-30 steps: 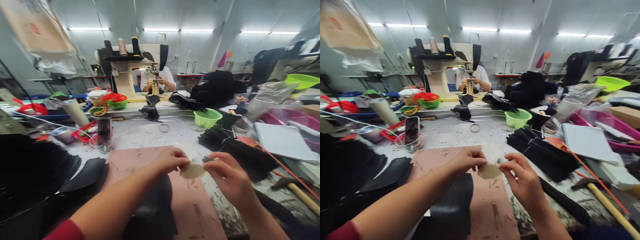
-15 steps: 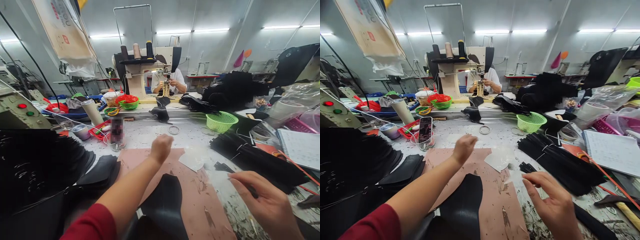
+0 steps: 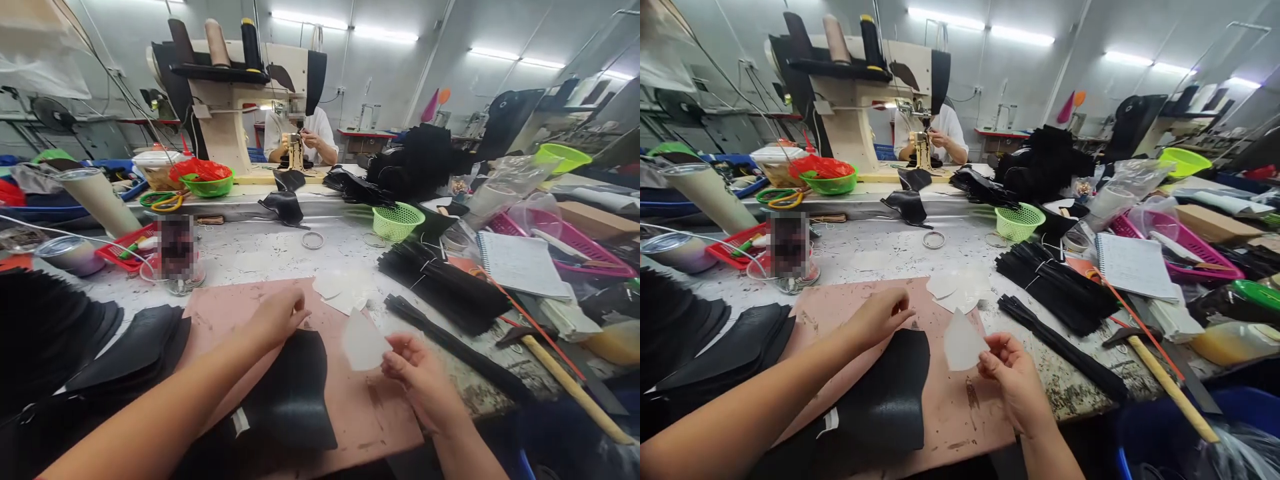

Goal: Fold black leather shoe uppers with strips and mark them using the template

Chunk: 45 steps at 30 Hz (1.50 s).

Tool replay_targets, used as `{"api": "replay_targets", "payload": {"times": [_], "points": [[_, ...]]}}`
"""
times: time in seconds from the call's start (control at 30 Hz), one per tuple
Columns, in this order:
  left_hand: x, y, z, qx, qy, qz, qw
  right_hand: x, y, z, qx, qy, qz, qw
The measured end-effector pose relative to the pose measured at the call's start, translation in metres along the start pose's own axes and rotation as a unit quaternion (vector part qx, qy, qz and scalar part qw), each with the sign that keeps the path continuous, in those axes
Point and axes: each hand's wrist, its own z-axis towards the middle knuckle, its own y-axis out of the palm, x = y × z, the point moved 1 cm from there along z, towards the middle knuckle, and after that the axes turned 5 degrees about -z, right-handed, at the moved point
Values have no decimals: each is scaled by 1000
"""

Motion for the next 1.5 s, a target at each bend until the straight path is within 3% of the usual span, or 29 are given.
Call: {"api": "replay_targets", "payload": {"times": [0.13,0.27,0.33,0.4,0.43,0.5,0.57,0.6,0.63,0.7,0.8,0.83,0.9,0.97,1.03,1.23,1.37,1.5], "points": [[-4,13,-36,-47,-48,-149,986,12,20,-6,-68,62,78,993],[-9,22,-55,-67,-114,-293,947,15,39,-9,-133,86,74,985],[-11,21,-61,-52,-145,-340,928,13,46,-11,-111,25,6,994],[-12,17,-67,-39,-169,-381,908,8,51,-17,-70,-138,-111,982],[-13,15,-70,-34,-179,-402,897,6,53,-21,-60,-243,-173,952],[-14,14,-76,-27,-196,-437,878,4,58,-30,-72,-433,-271,856],[-15,14,-79,-16,-210,-459,863,5,61,-37,-91,-534,-324,776],[-16,15,-79,-10,-214,-465,859,6,63,-39,-96,-549,-337,759],[-17,16,-79,-5,-216,-469,857,7,63,-40,-99,-543,-339,762],[-19,18,-77,4,-215,-472,855,9,64,-38,-114,-477,-315,812],[-21,21,-74,11,-207,-467,860,12,63,-28,-128,-267,-219,929],[-22,21,-73,14,-203,-463,863,13,63,-24,-126,-191,-181,956],[-25,24,-71,15,-196,-450,871,15,63,-17,-126,-65,-121,983],[-29,27,-69,12,-186,-428,884,16,65,-13,-135,6,-102,986],[-34,30,-65,7,-176,-394,902,17,67,-12,-141,28,-124,982],[-40,28,-56,18,-144,-247,958,12,73,-10,-128,-94,-304,939],[-38,25,-54,12,-130,-190,973,10,75,-9,-128,-159,-362,909],[-37,26,-54,0,-125,-158,979,9,76,-9,-131,-175,-382,898]]}}
